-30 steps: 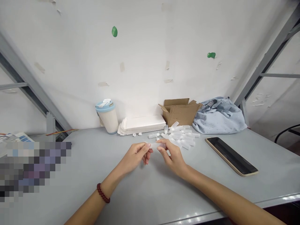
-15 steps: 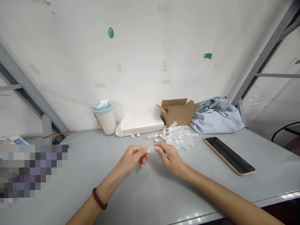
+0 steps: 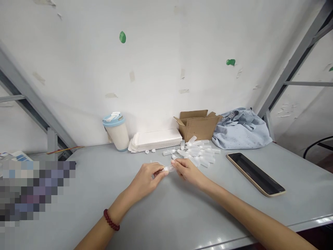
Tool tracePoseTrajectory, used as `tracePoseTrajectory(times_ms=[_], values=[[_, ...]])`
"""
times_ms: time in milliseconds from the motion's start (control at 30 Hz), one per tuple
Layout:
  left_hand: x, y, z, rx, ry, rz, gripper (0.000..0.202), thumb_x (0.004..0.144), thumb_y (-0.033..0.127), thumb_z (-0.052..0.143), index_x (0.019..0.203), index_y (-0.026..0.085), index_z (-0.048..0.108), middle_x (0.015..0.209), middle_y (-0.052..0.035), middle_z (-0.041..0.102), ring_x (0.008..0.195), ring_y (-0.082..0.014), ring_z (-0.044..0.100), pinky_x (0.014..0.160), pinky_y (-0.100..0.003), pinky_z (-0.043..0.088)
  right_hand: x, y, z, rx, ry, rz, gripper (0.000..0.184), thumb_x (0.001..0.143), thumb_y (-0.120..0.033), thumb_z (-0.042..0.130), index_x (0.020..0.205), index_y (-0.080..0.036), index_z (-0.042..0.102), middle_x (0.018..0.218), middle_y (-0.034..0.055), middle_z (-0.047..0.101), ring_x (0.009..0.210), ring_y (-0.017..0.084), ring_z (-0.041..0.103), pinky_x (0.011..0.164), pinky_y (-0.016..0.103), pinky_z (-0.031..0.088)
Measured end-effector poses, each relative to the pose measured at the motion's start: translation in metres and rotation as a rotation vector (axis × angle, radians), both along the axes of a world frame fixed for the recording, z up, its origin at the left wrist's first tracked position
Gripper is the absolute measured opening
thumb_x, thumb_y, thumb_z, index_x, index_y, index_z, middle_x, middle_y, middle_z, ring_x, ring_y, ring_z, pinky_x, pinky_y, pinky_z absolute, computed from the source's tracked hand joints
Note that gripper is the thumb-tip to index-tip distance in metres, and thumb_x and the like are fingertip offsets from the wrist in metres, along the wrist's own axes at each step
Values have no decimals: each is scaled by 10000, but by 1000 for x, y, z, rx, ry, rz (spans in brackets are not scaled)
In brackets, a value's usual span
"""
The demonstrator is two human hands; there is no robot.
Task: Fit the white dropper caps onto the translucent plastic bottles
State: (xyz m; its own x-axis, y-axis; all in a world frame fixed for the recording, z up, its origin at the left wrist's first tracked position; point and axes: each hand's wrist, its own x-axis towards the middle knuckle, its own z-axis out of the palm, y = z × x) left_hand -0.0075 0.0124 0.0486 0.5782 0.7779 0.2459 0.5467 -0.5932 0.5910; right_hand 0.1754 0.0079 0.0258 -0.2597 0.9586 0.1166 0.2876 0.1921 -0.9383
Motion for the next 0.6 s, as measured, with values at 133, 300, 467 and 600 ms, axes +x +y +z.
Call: tracePoseTrajectory(times_ms=[133,300,467,600], values=[[-18,26,-3,-25,16,0,297,893,353,393,851,201,645,863,-33,665,795,-187,590,702,-262,438,10,7,6,208,-56,-223,388,884,-445,395,596,-187,433,521,-44,398,480,102,383,478,229,303],[-51,66,-21,116,86,188,349,859,308,375,1068,150,605,1201,-133,569,1119,-266,518,938,-397,410,34,24,8,382,-340,-434,340,908,-347,371,888,-142,641,688,24,616,625,157,528,587,248,383],[-55,80,-38,132,104,172,397,826,213,359,1158,148,569,1309,-129,511,1226,-262,444,1041,-455,314,43,35,-4,405,-571,-466,334,890,-286,407,1047,-114,647,829,91,676,692,203,582,643,289,415],[-50,79,-40,134,106,152,396,812,172,356,1131,148,589,1264,-118,551,1195,-243,473,1032,-419,337,44,36,-9,423,-641,-472,312,883,-240,424,1068,-120,646,877,117,657,721,220,588,666,305,418]])
